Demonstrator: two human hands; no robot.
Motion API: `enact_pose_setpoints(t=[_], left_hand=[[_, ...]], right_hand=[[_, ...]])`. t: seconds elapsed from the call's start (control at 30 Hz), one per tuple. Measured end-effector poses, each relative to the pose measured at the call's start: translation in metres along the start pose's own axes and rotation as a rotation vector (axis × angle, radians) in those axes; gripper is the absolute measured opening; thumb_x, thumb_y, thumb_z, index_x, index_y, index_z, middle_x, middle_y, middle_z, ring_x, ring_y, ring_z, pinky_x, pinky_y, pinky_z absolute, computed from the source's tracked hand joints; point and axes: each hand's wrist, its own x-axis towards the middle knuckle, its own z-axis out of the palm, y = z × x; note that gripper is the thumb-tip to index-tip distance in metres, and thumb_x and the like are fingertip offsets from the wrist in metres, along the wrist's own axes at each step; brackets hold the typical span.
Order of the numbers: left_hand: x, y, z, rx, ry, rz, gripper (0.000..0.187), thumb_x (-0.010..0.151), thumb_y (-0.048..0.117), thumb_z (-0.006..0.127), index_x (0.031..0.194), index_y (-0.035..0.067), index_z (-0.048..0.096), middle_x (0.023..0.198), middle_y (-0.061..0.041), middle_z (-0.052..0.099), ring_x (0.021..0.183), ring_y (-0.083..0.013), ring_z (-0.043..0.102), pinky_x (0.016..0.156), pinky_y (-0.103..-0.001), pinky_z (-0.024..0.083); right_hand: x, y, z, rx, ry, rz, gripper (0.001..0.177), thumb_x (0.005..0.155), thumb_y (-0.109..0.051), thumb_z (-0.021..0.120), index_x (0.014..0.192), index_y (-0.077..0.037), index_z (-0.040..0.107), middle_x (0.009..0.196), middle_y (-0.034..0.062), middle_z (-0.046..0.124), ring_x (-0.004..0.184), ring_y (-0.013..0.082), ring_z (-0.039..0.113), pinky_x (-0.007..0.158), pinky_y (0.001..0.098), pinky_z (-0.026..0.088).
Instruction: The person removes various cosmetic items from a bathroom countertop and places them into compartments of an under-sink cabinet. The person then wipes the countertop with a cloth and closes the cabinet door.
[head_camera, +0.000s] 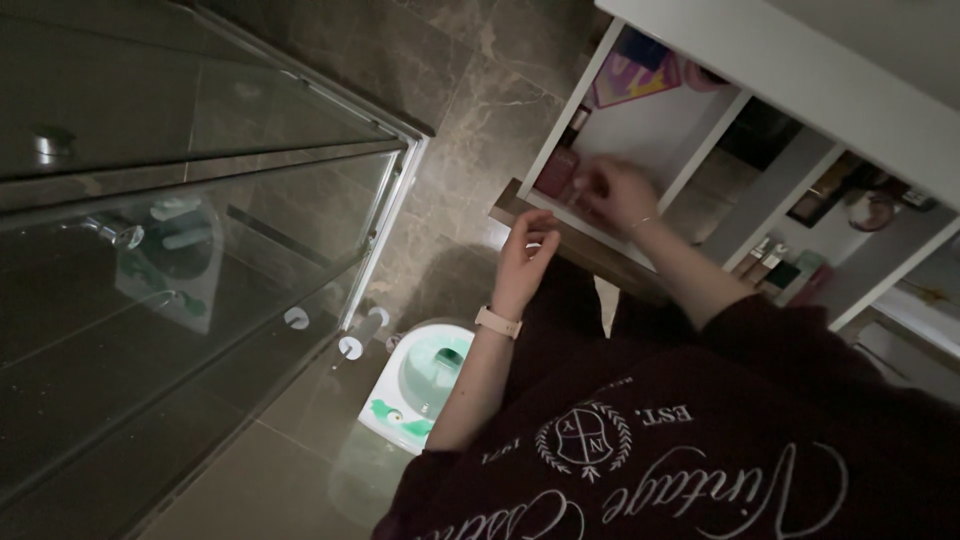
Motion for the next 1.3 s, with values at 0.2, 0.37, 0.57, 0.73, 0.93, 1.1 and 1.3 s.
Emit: enact_pose_setpoints(t=[0.2, 0.37, 0.57, 0.73, 0.93, 1.1, 1.3], left_hand=[[-0.001, 0.011, 0.001, 0.032, -0.023, -0.002, 0.034, 0.100, 0.015, 0.068, 0.131, 0.005, 0.059, 0.119, -0.017, 0.068, 0.101, -0.0255, 0.067, 0.083, -0.035, 0.058], [0.000, 0.001, 0.000, 0.050, -0.027, 0.006, 0.033, 0.100, 0.014, 0.068, 0.131, 0.008, 0.060, 0.119, -0.014, 0.068, 0.102, -0.0240, 0.067, 0.083, -0.034, 0.059], [0.002, 0.001, 0.000, 0.055, -0.046, 0.029, 0.032, 0.100, 0.014, 0.068, 0.131, 0.009, 0.060, 0.119, -0.015, 0.069, 0.100, -0.0241, 0.067, 0.083, -0.036, 0.059], [0.003, 0.004, 0.002, 0.068, -0.050, 0.004, 0.033, 0.100, 0.017, 0.068, 0.131, 0.009, 0.060, 0.120, -0.015, 0.069, 0.103, -0.0275, 0.068, 0.084, -0.038, 0.059], [0.004, 0.008, 0.008, 0.089, -0.097, 0.005, 0.034, 0.100, 0.017, 0.068, 0.132, 0.008, 0.058, 0.122, -0.017, 0.068, 0.109, -0.0313, 0.067, 0.088, -0.040, 0.058], [0.008, 0.011, 0.018, 0.206, -0.142, -0.010, 0.024, 0.097, 0.025, 0.065, 0.119, 0.018, 0.058, 0.121, -0.001, 0.069, 0.111, -0.0176, 0.067, 0.089, -0.032, 0.053], [0.034, -0.007, 0.044, 0.166, -0.237, 0.065, 0.038, 0.100, 0.019, 0.068, 0.136, 0.009, 0.057, 0.125, -0.017, 0.066, 0.115, -0.0309, 0.064, 0.097, -0.044, 0.054]], right_hand=[[0.005, 0.002, -0.018, -0.136, 0.058, 0.070, 0.038, 0.094, -0.035, 0.076, 0.126, -0.018, 0.067, 0.103, 0.0102, 0.072, 0.102, 0.0355, 0.070, 0.091, 0.0486, 0.055], [0.020, 0.059, -0.051, -0.535, 0.126, 0.083, 0.018, 0.093, -0.027, 0.071, 0.099, -0.010, 0.070, 0.074, 0.0111, 0.072, 0.073, 0.0380, 0.071, 0.077, 0.0474, 0.056], [0.027, 0.142, -0.004, -0.918, 0.173, -0.121, 0.019, 0.083, -0.032, 0.080, 0.092, -0.017, 0.073, 0.065, 0.0072, 0.066, 0.072, 0.0272, 0.068, 0.091, 0.0443, 0.036], [0.005, 0.059, -0.050, -0.886, -0.024, 0.026, 0.017, 0.089, -0.031, 0.074, 0.096, -0.016, 0.076, 0.083, 0.0100, 0.075, 0.094, 0.0286, 0.068, 0.108, 0.0484, 0.024], [0.001, 0.045, -0.060, -0.916, -0.250, 0.171, 0.045, 0.085, -0.052, 0.072, 0.120, -0.024, 0.078, 0.122, 0.0039, 0.077, 0.133, 0.0283, 0.055, 0.124, 0.0640, -0.003], [-0.025, 0.044, -0.084, -0.805, 0.002, 0.012, 0.034, 0.096, -0.046, 0.054, 0.102, -0.022, 0.078, 0.099, 0.0020, 0.074, 0.108, 0.0335, 0.063, 0.120, 0.0632, 0.018], [-0.105, 0.058, -0.141, -0.414, 0.245, -0.042, 0.032, 0.104, -0.042, 0.061, 0.118, -0.016, 0.074, 0.118, 0.0088, 0.073, 0.113, 0.0397, 0.067, 0.101, 0.0591, 0.045]])
